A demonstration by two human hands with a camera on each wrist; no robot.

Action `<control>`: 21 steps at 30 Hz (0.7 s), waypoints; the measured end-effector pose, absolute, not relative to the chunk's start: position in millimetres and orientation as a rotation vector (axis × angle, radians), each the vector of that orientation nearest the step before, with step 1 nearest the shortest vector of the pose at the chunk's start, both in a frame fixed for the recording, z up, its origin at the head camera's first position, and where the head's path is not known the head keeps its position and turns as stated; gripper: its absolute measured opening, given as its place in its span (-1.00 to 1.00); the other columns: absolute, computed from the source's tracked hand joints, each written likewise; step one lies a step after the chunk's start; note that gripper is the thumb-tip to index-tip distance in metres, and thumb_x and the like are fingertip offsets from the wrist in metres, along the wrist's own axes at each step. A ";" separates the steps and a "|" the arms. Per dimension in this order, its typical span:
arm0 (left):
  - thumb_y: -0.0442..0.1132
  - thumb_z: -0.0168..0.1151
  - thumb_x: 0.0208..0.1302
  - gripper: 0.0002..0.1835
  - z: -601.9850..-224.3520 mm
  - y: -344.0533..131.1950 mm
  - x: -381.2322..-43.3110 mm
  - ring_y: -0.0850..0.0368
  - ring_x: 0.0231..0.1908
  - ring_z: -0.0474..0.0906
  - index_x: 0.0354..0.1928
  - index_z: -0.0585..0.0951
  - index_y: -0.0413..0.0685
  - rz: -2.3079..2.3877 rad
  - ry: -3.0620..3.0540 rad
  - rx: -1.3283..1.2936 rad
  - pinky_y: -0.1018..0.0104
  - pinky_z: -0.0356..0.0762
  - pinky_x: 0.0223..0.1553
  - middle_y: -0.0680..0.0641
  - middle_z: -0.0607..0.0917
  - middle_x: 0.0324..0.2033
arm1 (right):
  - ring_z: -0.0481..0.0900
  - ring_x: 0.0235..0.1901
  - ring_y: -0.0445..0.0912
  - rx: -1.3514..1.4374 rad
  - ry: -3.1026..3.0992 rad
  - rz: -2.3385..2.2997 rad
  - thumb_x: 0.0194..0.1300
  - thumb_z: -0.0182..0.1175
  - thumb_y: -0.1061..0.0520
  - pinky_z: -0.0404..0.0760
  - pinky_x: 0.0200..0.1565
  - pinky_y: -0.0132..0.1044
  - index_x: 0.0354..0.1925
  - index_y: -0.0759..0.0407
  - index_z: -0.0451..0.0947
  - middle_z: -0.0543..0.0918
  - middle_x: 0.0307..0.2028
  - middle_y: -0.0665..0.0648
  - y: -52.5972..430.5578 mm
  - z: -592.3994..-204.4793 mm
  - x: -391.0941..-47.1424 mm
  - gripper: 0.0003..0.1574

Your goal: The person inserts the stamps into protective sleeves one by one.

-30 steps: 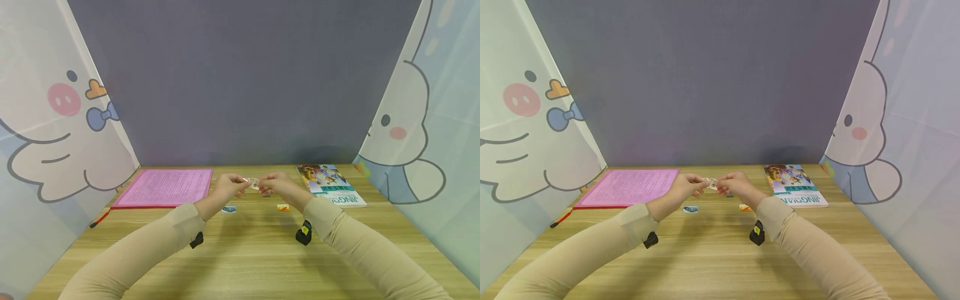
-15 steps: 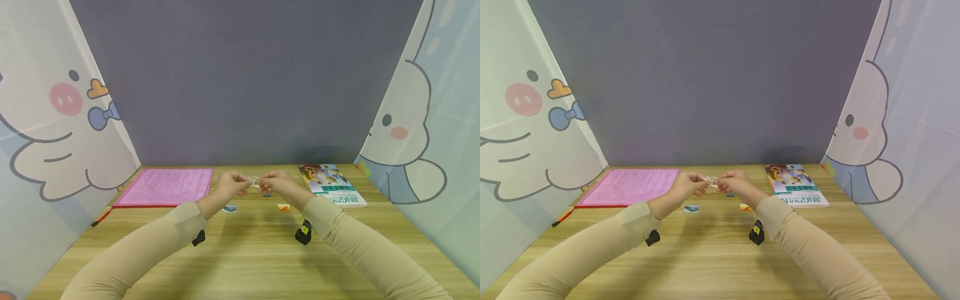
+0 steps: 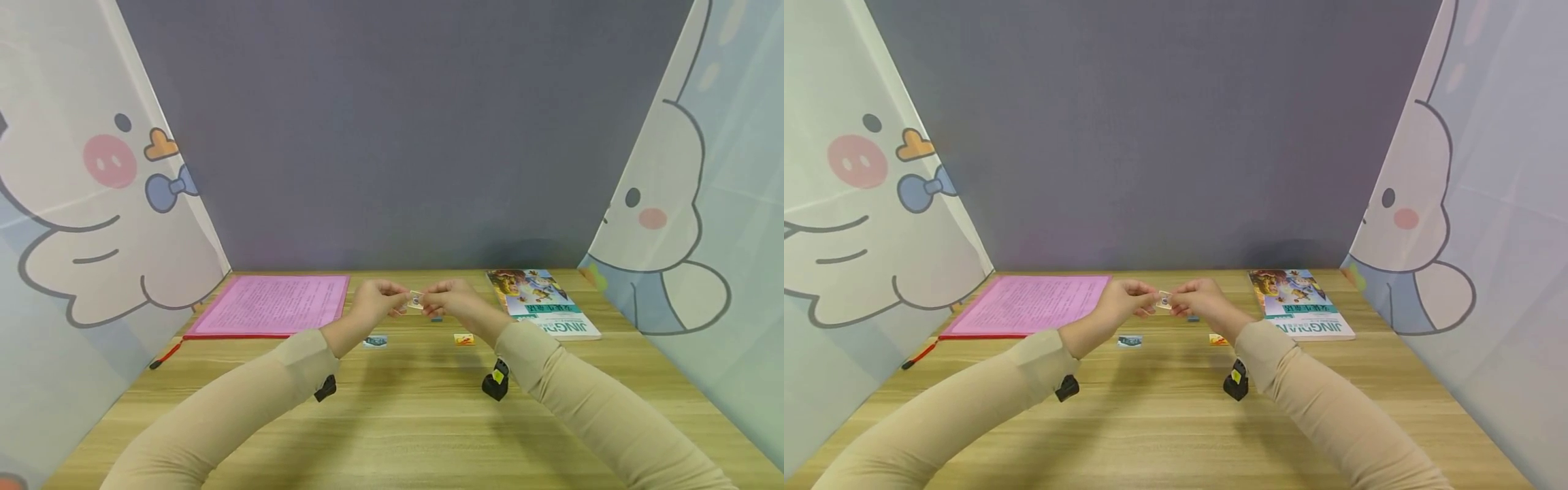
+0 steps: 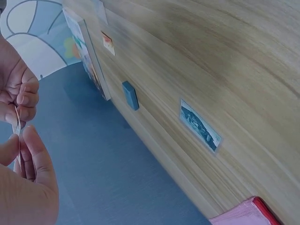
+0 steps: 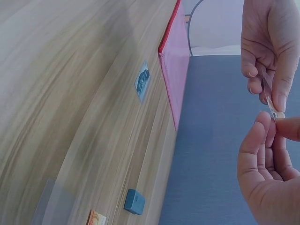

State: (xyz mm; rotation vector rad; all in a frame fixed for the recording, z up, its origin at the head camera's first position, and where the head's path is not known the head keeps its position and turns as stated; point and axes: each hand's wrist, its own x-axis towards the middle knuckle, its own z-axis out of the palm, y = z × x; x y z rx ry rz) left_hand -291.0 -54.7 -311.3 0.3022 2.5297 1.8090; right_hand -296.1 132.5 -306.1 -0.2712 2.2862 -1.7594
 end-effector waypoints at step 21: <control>-0.26 0.38 0.19 -0.86 -305.6 -53.9 -292.8 0.21 -0.50 0.65 -0.29 0.73 -0.21 1.690 2.676 0.357 0.27 0.73 -0.30 -0.10 0.76 -0.42 | 0.66 -0.30 -0.06 -0.273 2.304 -1.754 0.38 0.14 0.16 0.71 -0.17 -0.33 -0.03 0.40 0.53 0.67 -0.35 0.06 129.6 -304.5 -295.3 -0.67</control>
